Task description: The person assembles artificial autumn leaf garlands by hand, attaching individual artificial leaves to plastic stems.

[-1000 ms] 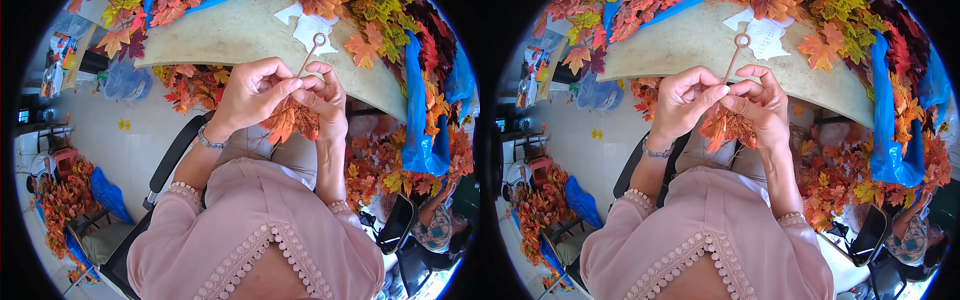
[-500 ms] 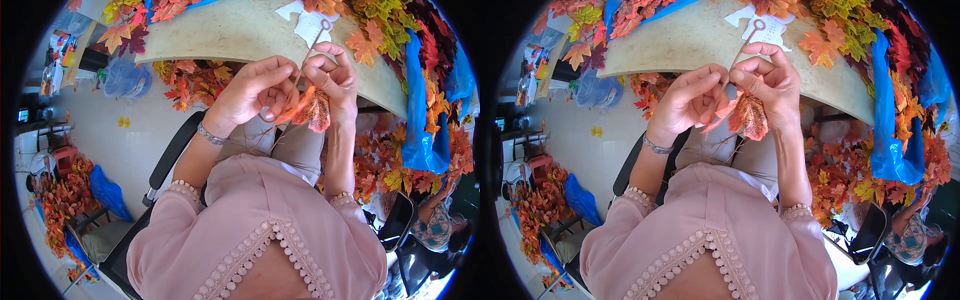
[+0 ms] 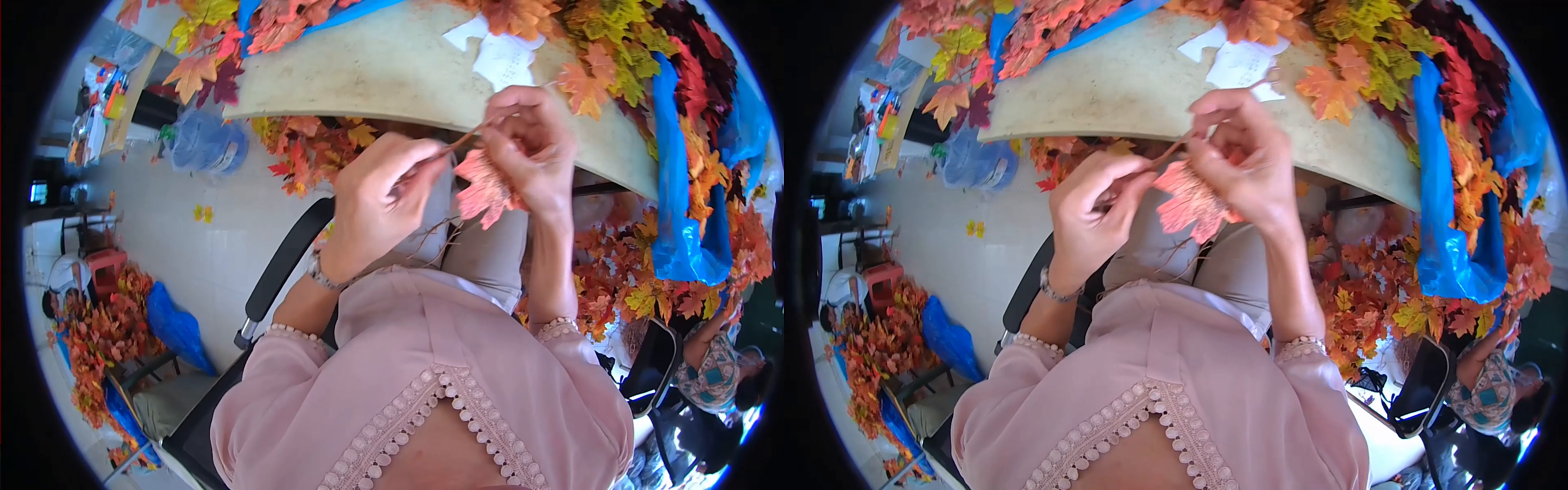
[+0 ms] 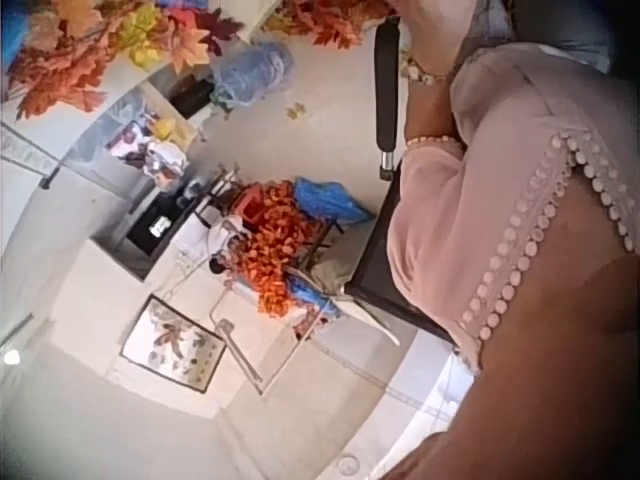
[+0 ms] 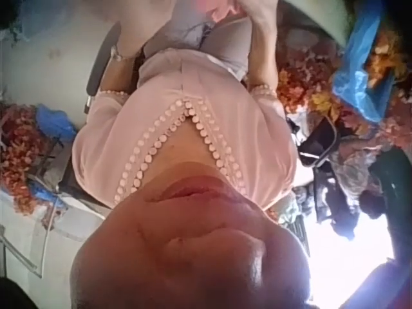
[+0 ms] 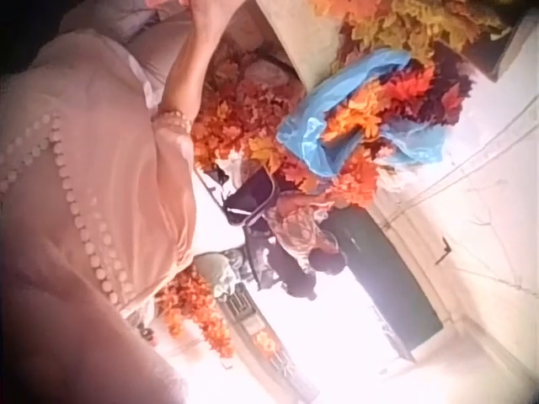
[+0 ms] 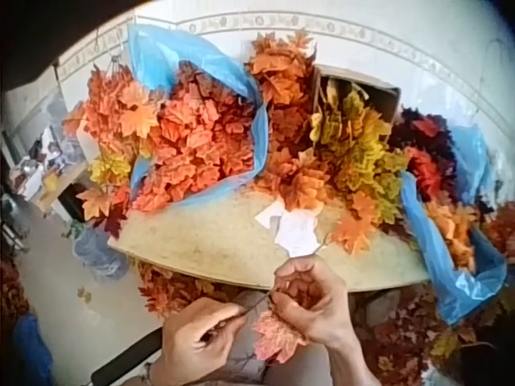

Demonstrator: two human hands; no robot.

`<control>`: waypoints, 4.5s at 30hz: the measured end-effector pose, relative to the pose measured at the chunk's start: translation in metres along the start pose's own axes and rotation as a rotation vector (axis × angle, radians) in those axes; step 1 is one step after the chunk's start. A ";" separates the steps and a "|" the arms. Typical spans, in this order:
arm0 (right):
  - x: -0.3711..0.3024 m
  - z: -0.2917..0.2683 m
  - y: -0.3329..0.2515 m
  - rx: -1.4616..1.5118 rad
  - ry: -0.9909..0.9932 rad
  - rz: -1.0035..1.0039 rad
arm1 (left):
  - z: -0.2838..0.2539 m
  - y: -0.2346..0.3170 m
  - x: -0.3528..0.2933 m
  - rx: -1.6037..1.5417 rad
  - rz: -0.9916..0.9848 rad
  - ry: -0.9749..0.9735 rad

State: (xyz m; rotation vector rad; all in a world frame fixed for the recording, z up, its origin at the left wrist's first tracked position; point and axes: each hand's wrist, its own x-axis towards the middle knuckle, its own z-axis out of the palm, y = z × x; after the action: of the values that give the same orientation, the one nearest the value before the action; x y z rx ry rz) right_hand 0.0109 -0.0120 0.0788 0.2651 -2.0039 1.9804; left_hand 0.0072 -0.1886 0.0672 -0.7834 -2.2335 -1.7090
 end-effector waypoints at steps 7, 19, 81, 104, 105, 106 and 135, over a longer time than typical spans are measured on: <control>0.003 0.015 -0.023 -0.341 -0.191 -0.052 | -0.009 -0.006 -0.011 -0.010 -0.095 -0.056; 0.007 0.010 0.013 -0.151 -0.300 0.029 | -0.008 -0.017 -0.005 -0.700 -0.651 -0.282; 0.106 -0.173 0.001 -1.229 0.215 -0.414 | 0.006 -0.015 0.033 -0.918 -0.598 -0.054; 0.037 -0.130 -0.003 -0.753 0.422 -0.172 | -0.003 -0.018 0.032 -0.959 -0.507 -0.014; 0.039 -0.140 0.005 -0.792 0.464 -0.203 | -0.002 -0.017 0.034 -0.945 -0.514 -0.007; 0.039 -0.144 0.008 -0.828 0.503 -0.227 | -0.003 -0.015 0.033 -0.930 -0.502 0.000; 0.033 -0.178 -0.064 -0.916 0.079 -0.223 | -0.005 -0.033 0.037 -0.917 -0.546 0.068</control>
State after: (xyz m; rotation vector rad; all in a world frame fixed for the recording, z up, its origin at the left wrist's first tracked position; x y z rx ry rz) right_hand 0.0178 0.1663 0.1498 0.1682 -2.4449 0.7872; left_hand -0.0419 -0.1892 0.0587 -0.2124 -1.6190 -3.0264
